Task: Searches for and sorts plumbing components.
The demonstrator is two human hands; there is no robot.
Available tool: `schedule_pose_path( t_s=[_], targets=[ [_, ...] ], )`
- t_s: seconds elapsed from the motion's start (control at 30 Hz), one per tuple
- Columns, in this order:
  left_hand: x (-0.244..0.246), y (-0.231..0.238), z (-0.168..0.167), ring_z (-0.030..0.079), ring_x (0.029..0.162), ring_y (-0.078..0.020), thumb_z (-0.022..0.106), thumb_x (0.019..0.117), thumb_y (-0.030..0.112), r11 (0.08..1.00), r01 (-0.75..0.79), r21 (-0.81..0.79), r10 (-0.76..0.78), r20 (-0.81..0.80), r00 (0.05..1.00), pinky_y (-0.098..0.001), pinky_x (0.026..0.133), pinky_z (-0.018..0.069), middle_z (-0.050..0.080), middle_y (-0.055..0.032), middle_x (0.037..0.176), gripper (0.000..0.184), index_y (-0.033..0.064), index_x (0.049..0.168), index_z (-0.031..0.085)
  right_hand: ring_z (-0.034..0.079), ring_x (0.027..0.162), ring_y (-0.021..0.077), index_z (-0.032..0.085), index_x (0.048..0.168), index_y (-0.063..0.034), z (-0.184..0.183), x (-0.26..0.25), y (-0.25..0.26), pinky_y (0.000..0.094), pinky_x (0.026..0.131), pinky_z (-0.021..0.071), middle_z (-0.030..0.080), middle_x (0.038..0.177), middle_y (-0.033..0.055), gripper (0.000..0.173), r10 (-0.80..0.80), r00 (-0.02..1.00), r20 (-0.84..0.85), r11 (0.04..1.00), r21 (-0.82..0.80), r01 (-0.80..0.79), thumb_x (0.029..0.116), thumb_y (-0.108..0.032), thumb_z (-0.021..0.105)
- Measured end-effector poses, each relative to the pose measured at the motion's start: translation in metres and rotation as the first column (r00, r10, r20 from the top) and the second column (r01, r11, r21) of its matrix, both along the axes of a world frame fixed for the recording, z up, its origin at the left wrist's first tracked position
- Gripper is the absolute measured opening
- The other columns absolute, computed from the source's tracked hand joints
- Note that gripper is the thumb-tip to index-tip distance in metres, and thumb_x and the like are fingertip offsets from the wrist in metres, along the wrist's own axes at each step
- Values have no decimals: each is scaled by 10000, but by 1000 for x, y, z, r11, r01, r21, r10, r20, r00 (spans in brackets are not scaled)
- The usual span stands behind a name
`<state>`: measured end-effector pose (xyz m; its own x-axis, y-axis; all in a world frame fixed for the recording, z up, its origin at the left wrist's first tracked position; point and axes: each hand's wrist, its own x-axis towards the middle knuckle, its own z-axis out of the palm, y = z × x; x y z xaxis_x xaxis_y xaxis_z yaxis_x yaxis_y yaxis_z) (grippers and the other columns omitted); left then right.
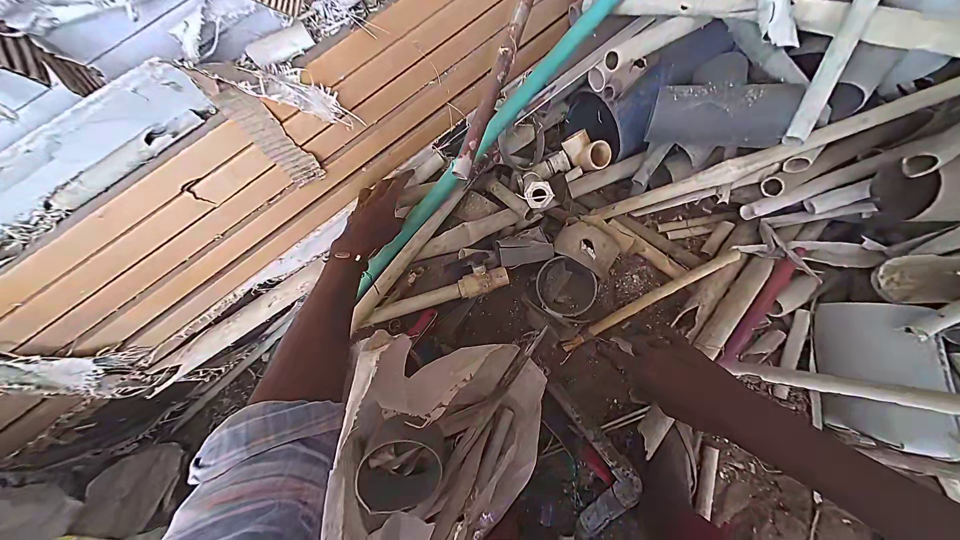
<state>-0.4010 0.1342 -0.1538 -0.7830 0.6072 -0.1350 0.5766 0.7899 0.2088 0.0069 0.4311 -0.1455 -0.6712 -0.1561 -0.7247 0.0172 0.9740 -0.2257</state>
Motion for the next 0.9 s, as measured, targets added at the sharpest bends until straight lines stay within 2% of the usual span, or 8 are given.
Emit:
schedule_pose_path(
  t_s=[0.07, 0.17, 0.33, 0.43, 0.53, 0.6, 0.73, 0.9],
  targets=[
    [-4, -6, 1, 391, 1377, -557, 810, 831, 22, 1000, -7, 13, 6, 23, 1000, -738, 1041, 366, 421, -225, 1558, 993, 222, 1631, 257, 548, 1291, 463, 548, 1431, -53, -9, 9, 4, 629, 1040, 435, 600, 1340, 260, 429, -18, 999, 39, 999, 30, 17, 1004, -72, 581],
    [0, -6, -1, 375, 1369, -560, 903, 727, 68, 999, -36, 1, 36, 33, 999, -735, 1015, 386, 385, -231, 1564, 1082, 177, 1612, 290, 582, 1250, 452, 601, 1337, -46, -32, 24, 8, 618, 985, 472, 631, 1279, 246, 328, -22, 1000, 10, 998, 62, 21, 1016, -109, 585],
    [15, -4, 3, 419, 1349, -521, 912, 731, 186, 986, -164, -4, 164, 35, 986, -687, 1086, 306, 426, -293, 1496, 982, 105, 1550, 375, 579, 1257, 434, 621, 1288, -6, -39, 24, 0, 599, 982, 472, 625, 1307, 233, 302, -50, 997, 59, 999, 15, 49, 1046, -179, 566],
    [19, -2, 4, 469, 1314, -534, 908, 738, 218, 965, -259, -43, 261, 47, 964, -717, 1070, 313, 508, -305, 1433, 1042, 169, 1587, 306, 596, 1230, 436, 570, 1418, -31, -33, 16, -6, 581, 991, 474, 635, 1312, 223, 418, -96, 995, 23, 995, 1, 96, 1021, -158, 600],
    [14, -16, -10, 528, 1289, -499, 902, 730, 288, 935, -353, -25, 353, 18, 935, -716, 1054, 361, 598, -267, 1355, 883, 107, 1480, 472, 606, 1227, 430, 551, 1438, -40, -31, 11, -7, 575, 993, 477, 637, 1318, 226, 436, -127, 992, -17, 992, -8, 127, 1032, -193, 592],
    [17, -24, -13, 581, 1194, -509, 858, 808, 316, 924, -383, -4, 382, 77, 921, -725, 982, 413, 642, -301, 1224, 650, -1, 1314, 600, 602, 1228, 431, 551, 1443, -49, -31, 11, -4, 580, 1017, 463, 633, 1320, 230, 421, -160, 987, -16, 987, -21, 159, 1047, -194, 553],
    [20, -33, -18, 642, 1077, -475, 850, 841, 259, 917, -376, 133, 346, 201, 916, -695, 946, 457, 668, -296, 1117, 531, -26, 1232, 631, 589, 1253, 441, 505, 1502, -76, -39, 20, -2, 599, 1004, 464, 627, 1341, 228, 456, -183, 983, 14, 983, -16, 183, 1061, -189, 531],
    [12, -21, -12, 632, 1084, -475, 876, 797, 214, 944, -307, 118, 272, 248, 930, -704, 945, 445, 659, -297, 1135, 552, -36, 1223, 629, 609, 1224, 432, 593, 1380, -57, -52, 34, 4, 602, 974, 475, 647, 1289, 231, 352, -159, 987, 36, 987, 17, 159, 1065, -199, 524]
  ],
)
